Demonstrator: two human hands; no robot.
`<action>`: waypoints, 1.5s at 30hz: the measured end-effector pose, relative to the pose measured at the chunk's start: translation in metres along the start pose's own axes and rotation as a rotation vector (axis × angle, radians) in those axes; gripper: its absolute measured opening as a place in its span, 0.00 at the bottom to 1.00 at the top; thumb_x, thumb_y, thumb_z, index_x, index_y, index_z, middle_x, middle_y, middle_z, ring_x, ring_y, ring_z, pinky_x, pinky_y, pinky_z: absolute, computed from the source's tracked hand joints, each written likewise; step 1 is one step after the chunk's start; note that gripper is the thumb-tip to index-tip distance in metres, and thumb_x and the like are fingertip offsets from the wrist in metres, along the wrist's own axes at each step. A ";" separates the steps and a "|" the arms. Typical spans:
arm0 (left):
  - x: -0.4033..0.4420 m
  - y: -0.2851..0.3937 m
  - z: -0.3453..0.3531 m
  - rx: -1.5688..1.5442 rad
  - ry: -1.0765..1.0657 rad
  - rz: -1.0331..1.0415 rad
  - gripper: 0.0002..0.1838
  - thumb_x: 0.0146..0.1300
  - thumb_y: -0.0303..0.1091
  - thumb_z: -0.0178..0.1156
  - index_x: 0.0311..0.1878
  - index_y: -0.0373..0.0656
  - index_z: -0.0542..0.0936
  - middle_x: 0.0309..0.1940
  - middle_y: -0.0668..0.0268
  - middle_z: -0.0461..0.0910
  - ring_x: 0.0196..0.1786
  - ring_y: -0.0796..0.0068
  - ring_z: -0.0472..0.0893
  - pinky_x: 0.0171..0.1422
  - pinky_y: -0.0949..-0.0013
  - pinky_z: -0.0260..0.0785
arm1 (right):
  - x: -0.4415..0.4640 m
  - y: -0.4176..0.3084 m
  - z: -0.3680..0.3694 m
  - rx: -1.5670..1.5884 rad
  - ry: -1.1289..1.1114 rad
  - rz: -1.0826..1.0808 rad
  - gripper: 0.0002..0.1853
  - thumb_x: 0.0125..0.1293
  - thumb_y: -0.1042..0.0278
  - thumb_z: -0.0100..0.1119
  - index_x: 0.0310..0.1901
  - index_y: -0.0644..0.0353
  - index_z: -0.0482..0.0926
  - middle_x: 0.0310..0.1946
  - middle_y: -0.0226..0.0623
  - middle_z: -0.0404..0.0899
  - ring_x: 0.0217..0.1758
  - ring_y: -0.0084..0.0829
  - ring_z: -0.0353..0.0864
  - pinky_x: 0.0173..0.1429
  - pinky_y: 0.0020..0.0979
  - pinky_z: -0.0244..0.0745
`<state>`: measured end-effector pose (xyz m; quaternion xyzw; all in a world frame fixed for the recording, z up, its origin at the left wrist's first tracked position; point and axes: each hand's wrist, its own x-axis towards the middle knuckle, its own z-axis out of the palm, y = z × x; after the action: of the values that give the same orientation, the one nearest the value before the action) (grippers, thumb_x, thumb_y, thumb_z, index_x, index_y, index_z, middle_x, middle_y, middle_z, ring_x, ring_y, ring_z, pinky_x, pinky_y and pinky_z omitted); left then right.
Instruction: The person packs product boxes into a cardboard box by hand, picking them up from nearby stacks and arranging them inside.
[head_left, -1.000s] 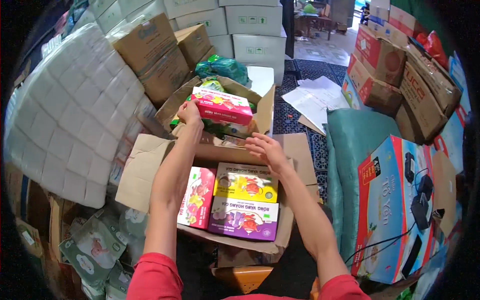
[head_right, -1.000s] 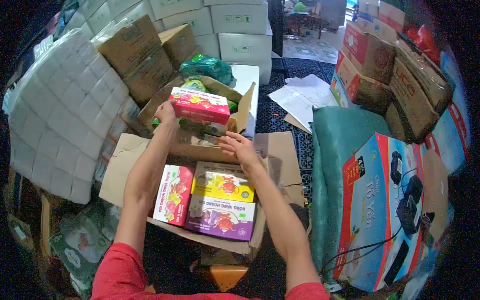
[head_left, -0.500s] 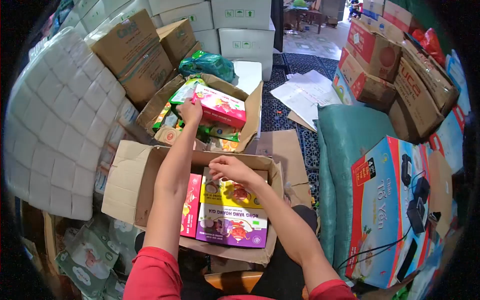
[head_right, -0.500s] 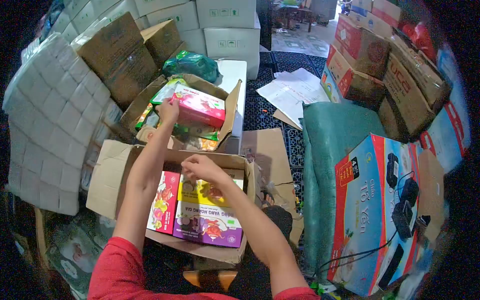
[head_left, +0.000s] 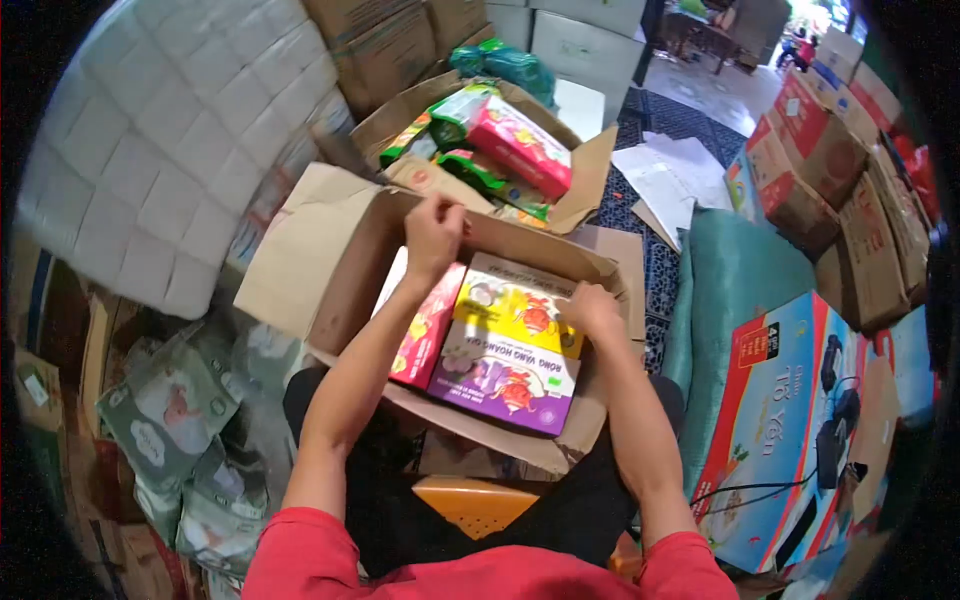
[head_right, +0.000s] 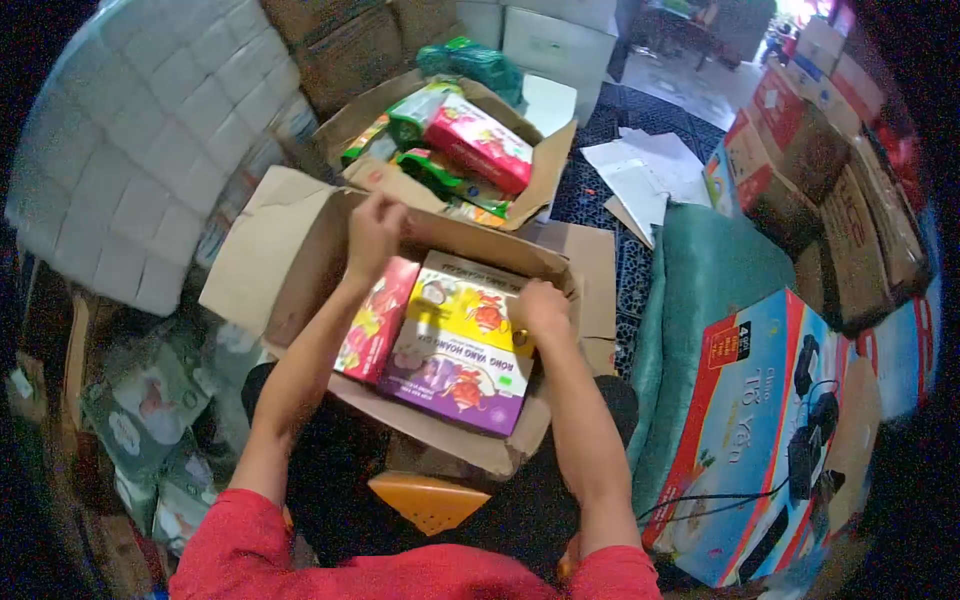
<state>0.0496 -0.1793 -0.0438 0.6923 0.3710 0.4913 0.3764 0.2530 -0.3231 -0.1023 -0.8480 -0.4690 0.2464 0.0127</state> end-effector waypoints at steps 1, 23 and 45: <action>-0.006 -0.008 -0.002 0.094 -0.092 0.012 0.07 0.58 0.28 0.55 0.30 0.34 0.78 0.22 0.56 0.80 0.26 0.69 0.82 0.32 0.67 0.72 | 0.000 0.002 0.007 -0.011 0.009 0.011 0.38 0.57 0.43 0.59 0.57 0.71 0.70 0.50 0.57 0.78 0.53 0.49 0.79 0.57 0.41 0.75; -0.043 0.017 -0.002 0.426 -0.256 -0.068 0.16 0.55 0.41 0.57 0.38 0.37 0.78 0.31 0.46 0.80 0.40 0.45 0.80 0.47 0.52 0.71 | -0.070 0.001 -0.005 0.492 0.410 -0.138 0.37 0.64 0.48 0.55 0.60 0.75 0.58 0.46 0.64 0.77 0.51 0.54 0.78 0.55 0.42 0.73; 0.020 0.066 -0.085 -0.531 -0.246 -0.001 0.41 0.52 0.22 0.68 0.70 0.39 0.61 0.61 0.59 0.71 0.58 0.70 0.75 0.60 0.69 0.71 | -0.022 -0.029 -0.026 1.121 0.613 -0.682 0.24 0.67 0.64 0.49 0.63 0.65 0.67 0.54 0.41 0.74 0.55 0.32 0.73 0.60 0.29 0.66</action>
<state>-0.0178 -0.1778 0.0426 0.6238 0.1814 0.4835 0.5867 0.2317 -0.3194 -0.0637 -0.5514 -0.4862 0.1834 0.6526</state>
